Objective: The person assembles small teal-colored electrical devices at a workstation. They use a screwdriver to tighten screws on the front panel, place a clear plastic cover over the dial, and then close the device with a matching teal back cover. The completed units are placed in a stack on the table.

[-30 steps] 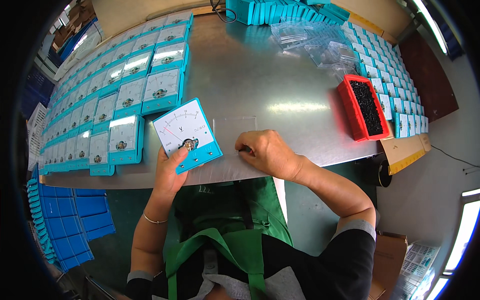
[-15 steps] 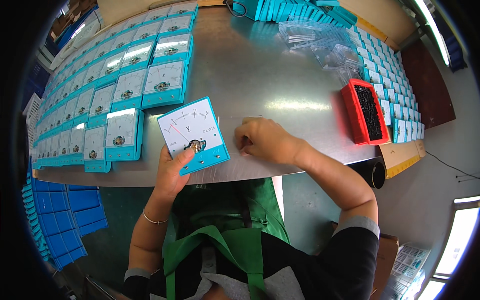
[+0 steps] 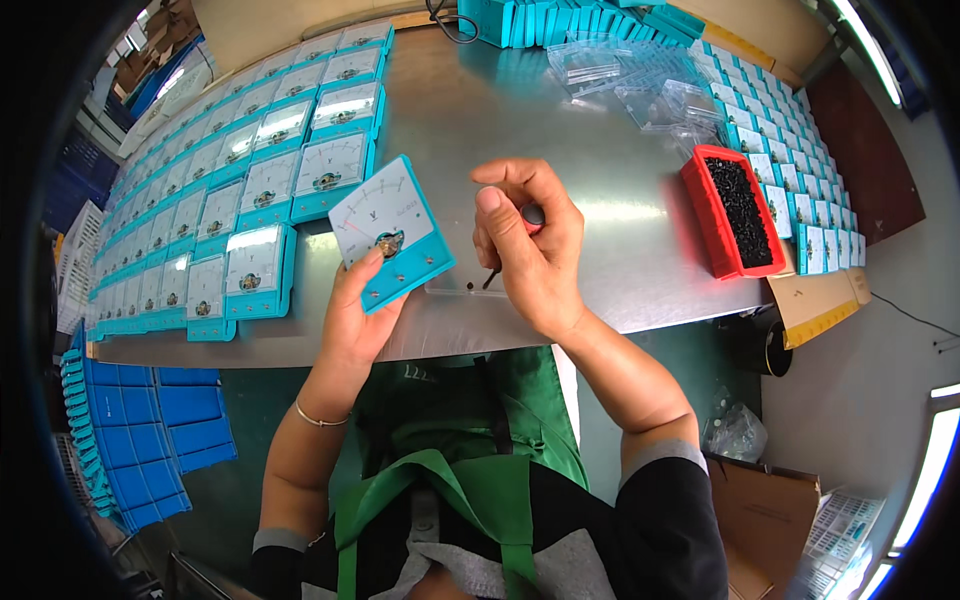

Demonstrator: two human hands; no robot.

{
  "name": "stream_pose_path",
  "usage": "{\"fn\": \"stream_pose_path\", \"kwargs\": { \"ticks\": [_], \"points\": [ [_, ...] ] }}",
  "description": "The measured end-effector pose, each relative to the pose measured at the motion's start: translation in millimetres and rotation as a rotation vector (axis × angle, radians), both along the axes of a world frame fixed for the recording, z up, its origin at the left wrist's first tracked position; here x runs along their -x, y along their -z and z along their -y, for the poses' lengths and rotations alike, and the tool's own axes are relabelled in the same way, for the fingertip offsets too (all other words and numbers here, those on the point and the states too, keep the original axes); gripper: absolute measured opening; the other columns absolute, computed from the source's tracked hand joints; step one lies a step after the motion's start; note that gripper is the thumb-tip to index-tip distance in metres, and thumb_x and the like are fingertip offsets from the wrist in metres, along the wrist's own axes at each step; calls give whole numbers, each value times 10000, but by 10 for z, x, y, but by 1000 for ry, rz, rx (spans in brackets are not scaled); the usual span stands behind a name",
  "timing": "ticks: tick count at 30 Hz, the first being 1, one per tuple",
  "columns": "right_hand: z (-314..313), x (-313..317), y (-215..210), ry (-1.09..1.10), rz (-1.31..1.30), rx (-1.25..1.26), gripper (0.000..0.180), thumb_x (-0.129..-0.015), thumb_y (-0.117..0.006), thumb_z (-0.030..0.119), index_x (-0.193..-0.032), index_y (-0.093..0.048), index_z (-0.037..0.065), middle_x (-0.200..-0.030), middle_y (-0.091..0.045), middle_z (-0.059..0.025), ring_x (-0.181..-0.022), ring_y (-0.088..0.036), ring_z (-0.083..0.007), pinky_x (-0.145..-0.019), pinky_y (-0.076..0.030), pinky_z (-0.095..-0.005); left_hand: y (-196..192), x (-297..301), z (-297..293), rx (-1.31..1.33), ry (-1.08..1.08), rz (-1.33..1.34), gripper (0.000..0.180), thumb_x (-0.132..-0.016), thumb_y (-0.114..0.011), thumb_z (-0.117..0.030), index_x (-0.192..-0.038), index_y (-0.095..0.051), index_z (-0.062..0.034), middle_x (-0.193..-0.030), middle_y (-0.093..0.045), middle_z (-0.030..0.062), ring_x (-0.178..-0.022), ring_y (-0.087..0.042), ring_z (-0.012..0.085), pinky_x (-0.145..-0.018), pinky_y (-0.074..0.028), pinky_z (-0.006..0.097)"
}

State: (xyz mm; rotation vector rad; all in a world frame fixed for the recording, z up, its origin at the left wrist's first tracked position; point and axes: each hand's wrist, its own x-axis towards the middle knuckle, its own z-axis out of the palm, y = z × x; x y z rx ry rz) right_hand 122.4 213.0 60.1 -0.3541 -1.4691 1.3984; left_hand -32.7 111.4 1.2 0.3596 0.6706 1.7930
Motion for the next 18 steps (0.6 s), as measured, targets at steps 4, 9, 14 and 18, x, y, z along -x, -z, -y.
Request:
{"fn": "stream_pose_path", "kwargs": {
  "ticks": [4,9,14,18],
  "points": [
    [-40,9,187,-35,-80,-4,127,-956,-511,91,-1051,-527,8,-611,-449,27,-459,-389,-42,-415,-300,-216,115,-81,-118,43,20,-1,375,-858,-632,-82,-1203,-502,-12,-1157,-581,85,-1092,-554,189,-961,-432,365],
    [-32,40,243,27,-82,-16,136,-971,-491,110,-1068,-508,16,-556,-377,22,-430,-309,-54,-388,-264,-230,108,-106,-128,81,33,-8,376,-859,-626,-75,-1206,-499,-8,-1159,-581,90,-1093,-554,187,-959,-434,359],
    [-12,52,248,76,-47,33,131,-972,-476,96,-1069,-503,11,-561,-381,20,-457,-334,-57,-409,-286,-229,100,-113,-105,74,22,-25,381,-856,-632,-83,-1205,-499,-8,-1152,-584,91,-1084,-559,184,-950,-439,355],
    [4,61,279,156,32,-176,95,-966,-467,62,-1024,-497,-6,-613,-433,-1,-499,-391,-64,-447,-336,-224,127,-102,-114,64,28,-12,378,-856,-637,-91,-1200,-503,-12,-1137,-592,86,-1070,-568,180,-945,-441,352]
  ]
}}
